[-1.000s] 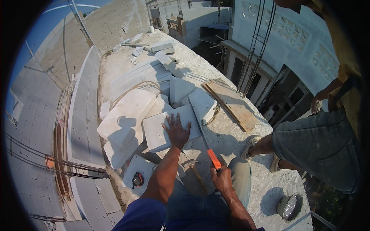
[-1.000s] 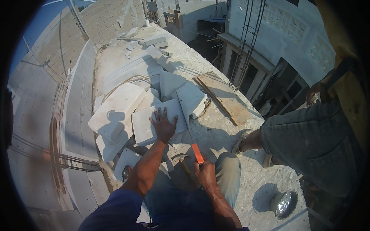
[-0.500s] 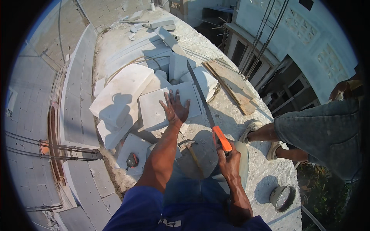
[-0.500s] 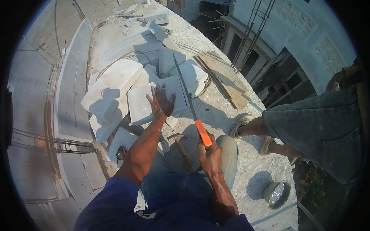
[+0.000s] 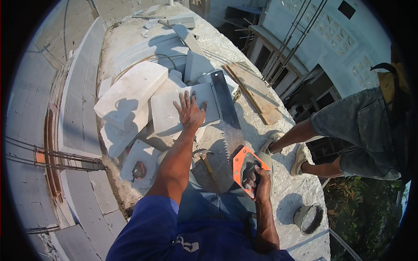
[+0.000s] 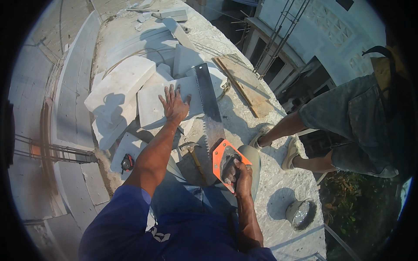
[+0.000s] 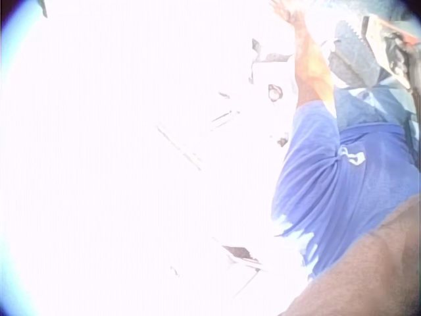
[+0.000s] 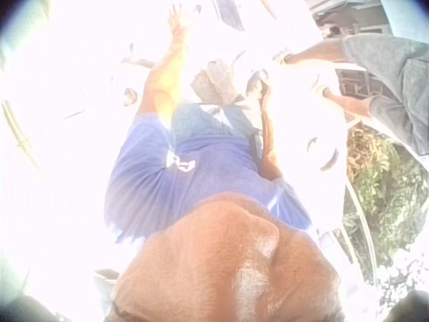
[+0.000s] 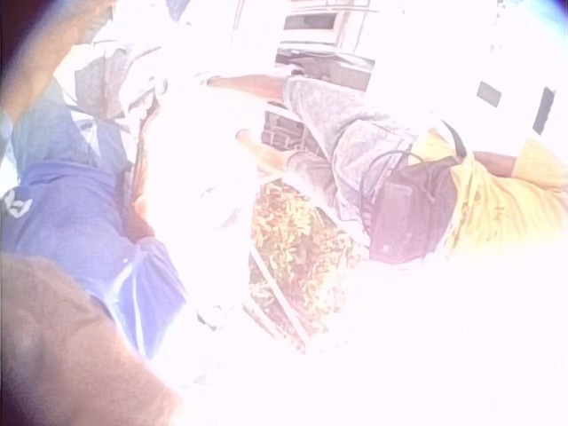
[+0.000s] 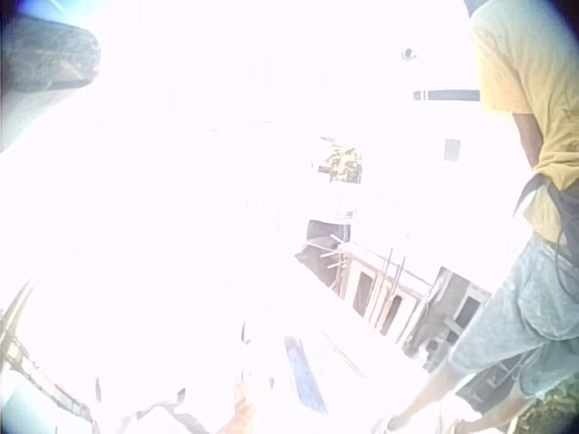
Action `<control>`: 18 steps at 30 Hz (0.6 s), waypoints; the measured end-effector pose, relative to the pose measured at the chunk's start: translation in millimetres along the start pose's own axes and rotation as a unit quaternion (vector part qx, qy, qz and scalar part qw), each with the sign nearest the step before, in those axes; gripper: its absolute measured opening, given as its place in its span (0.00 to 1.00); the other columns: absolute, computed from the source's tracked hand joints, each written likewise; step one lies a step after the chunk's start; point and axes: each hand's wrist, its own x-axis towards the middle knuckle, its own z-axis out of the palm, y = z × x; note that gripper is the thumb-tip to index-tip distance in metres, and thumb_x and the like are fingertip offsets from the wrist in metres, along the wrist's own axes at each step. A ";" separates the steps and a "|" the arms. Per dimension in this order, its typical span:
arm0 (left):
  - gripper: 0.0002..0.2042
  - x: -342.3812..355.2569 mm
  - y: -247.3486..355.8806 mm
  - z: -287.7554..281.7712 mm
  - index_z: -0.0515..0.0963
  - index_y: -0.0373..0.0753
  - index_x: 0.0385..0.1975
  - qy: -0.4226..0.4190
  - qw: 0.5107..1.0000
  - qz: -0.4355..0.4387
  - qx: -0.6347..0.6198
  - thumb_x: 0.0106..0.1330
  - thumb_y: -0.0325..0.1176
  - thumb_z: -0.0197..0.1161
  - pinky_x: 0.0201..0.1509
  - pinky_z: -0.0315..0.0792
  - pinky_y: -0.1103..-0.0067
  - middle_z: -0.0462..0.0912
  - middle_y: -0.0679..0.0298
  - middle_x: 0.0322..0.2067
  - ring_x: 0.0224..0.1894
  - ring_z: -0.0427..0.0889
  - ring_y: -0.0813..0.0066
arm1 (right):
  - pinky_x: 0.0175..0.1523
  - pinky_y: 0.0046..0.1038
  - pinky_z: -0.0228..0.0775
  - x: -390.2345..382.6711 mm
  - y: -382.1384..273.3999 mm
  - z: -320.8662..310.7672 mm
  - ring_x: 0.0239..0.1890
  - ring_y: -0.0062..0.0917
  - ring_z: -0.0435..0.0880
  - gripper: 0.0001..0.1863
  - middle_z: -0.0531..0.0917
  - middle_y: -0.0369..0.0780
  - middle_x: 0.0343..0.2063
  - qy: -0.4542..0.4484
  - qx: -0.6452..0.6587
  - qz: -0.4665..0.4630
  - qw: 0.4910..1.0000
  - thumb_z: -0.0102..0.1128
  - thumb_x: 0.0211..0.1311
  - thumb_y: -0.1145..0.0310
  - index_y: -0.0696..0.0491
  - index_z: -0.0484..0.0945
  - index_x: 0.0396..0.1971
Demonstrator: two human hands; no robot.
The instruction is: Measuring, cutting, and laying aerated concrete blocks on a wall under construction.
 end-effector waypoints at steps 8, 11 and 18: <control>0.35 -0.5 -5.3 0.0 0.62 0.43 0.71 0.021 1.000 0.003 -0.019 0.72 0.61 0.45 0.77 0.30 0.49 0.51 0.57 0.76 0.79 0.38 0.58 | 0.19 0.21 0.57 16.8 25.5 -12.7 0.13 0.16 0.63 0.12 0.68 0.32 0.15 0.031 -0.150 -0.053 0.987 0.56 0.66 0.68 0.52 0.69 0.23; 0.35 -0.5 -4.2 -1.4 0.61 0.43 0.72 0.015 1.000 0.003 -0.009 0.72 0.61 0.45 0.77 0.31 0.49 0.51 0.56 0.75 0.79 0.39 0.58 | 0.26 0.20 0.57 17.7 32.9 -18.9 0.21 0.11 0.68 0.08 0.73 0.29 0.20 0.036 -0.245 -0.072 0.966 0.61 0.66 0.67 0.55 0.76 0.32; 0.36 -1.3 -3.0 -3.7 0.59 0.43 0.73 0.006 1.000 -0.003 -0.008 0.72 0.60 0.44 0.78 0.31 0.50 0.52 0.55 0.75 0.79 0.40 0.57 | 0.36 0.26 0.74 -5.6 37.7 -8.0 0.28 0.20 0.82 0.14 0.83 0.43 0.25 -0.020 -0.450 -0.203 0.870 0.60 0.66 0.70 0.61 0.78 0.48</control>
